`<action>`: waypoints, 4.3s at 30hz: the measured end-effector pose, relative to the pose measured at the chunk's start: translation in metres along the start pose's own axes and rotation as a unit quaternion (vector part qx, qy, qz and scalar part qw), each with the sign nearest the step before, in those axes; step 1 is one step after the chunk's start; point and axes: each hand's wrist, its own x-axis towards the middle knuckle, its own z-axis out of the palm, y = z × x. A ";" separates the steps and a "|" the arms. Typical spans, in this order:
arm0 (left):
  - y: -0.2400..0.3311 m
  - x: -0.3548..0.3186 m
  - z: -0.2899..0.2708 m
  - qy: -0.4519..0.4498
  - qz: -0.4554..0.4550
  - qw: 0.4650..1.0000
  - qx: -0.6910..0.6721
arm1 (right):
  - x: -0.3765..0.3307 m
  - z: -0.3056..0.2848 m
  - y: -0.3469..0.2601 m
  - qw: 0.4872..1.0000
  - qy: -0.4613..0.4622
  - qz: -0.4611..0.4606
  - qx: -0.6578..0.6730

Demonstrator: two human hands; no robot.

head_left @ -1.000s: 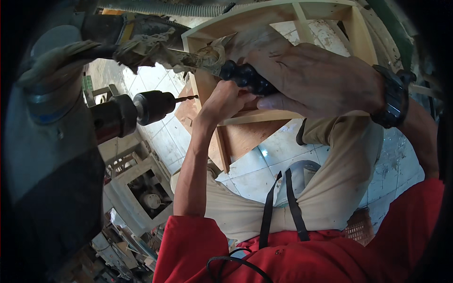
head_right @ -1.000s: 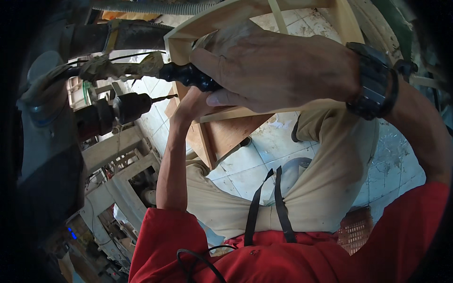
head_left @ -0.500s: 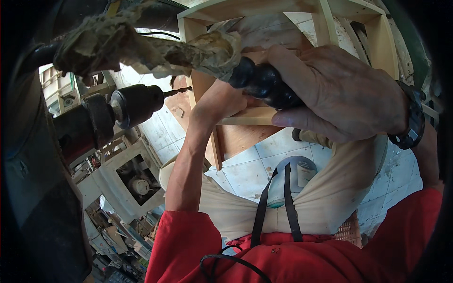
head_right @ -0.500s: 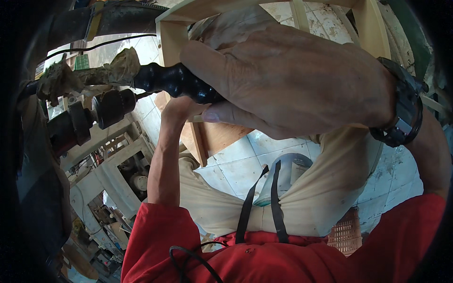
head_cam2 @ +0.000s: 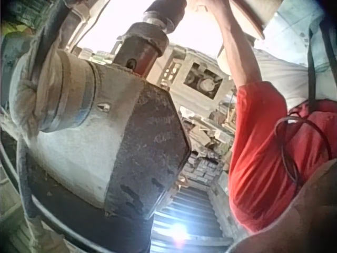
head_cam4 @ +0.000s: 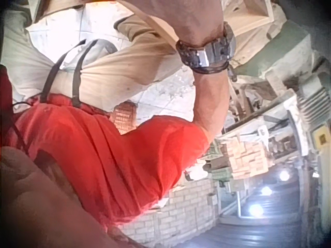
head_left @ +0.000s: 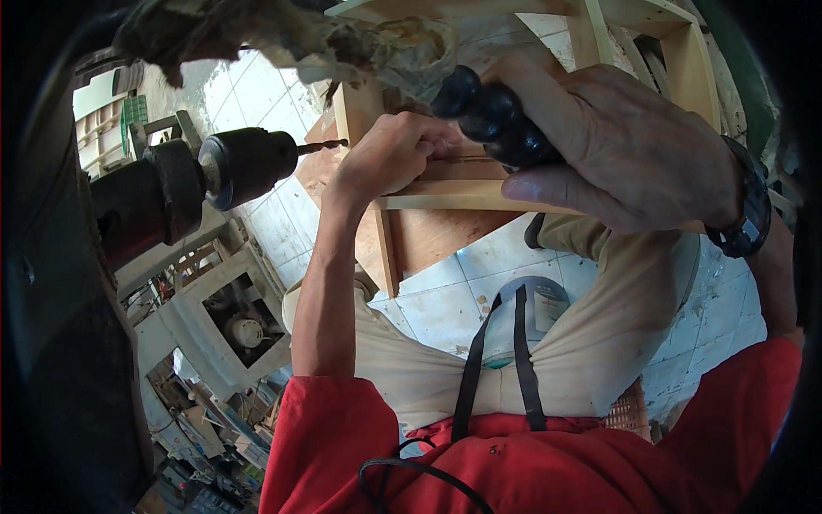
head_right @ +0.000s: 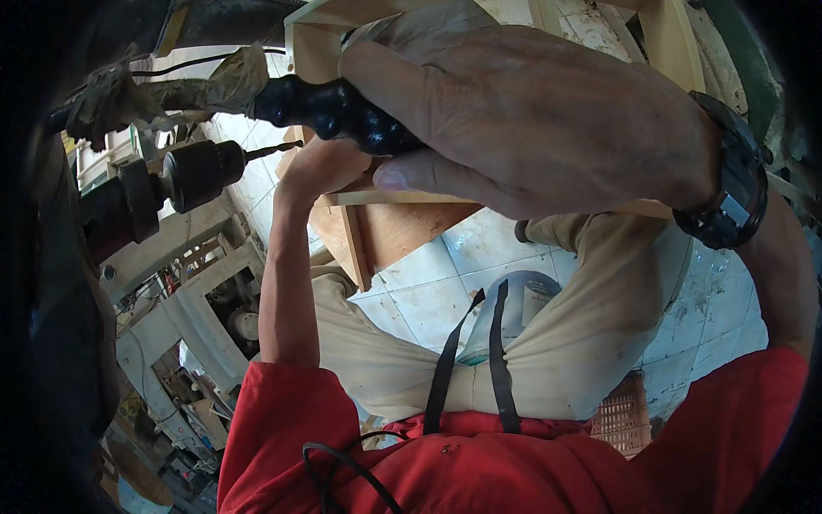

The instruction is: Assembling a small wooden box using an electric drill, wood glue, and a hammer to secure wooden pieces.

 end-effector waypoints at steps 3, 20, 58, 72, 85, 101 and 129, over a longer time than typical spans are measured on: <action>0.001 -0.011 -0.009 -0.068 -0.091 0.993 -0.008 | 0.011 0.006 0.003 0.997 -0.042 0.020 0.069; 0.023 0.001 -0.006 -0.112 -0.063 0.992 -0.009 | 0.006 -0.008 -0.010 0.995 -0.068 0.068 0.028; 0.025 -0.025 0.011 -0.073 -0.022 0.997 0.018 | 0.002 -0.002 -0.008 0.999 0.007 0.028 0.020; 0.008 -0.021 0.018 -0.069 0.123 0.983 0.121 | 0.004 -0.002 -0.018 0.996 0.003 0.074 0.056; 0.013 -0.018 0.023 -0.064 0.092 0.991 0.073 | -0.005 0.002 -0.026 0.987 0.039 0.091 0.123; -0.004 0.007 0.026 -0.103 0.127 0.985 0.048 | -0.031 -0.021 -0.108 0.931 0.311 -0.165 0.098; 0.023 -0.012 0.006 -0.078 -0.002 0.996 -0.041 | -0.376 0.078 0.095 0.685 0.277 0.622 -0.259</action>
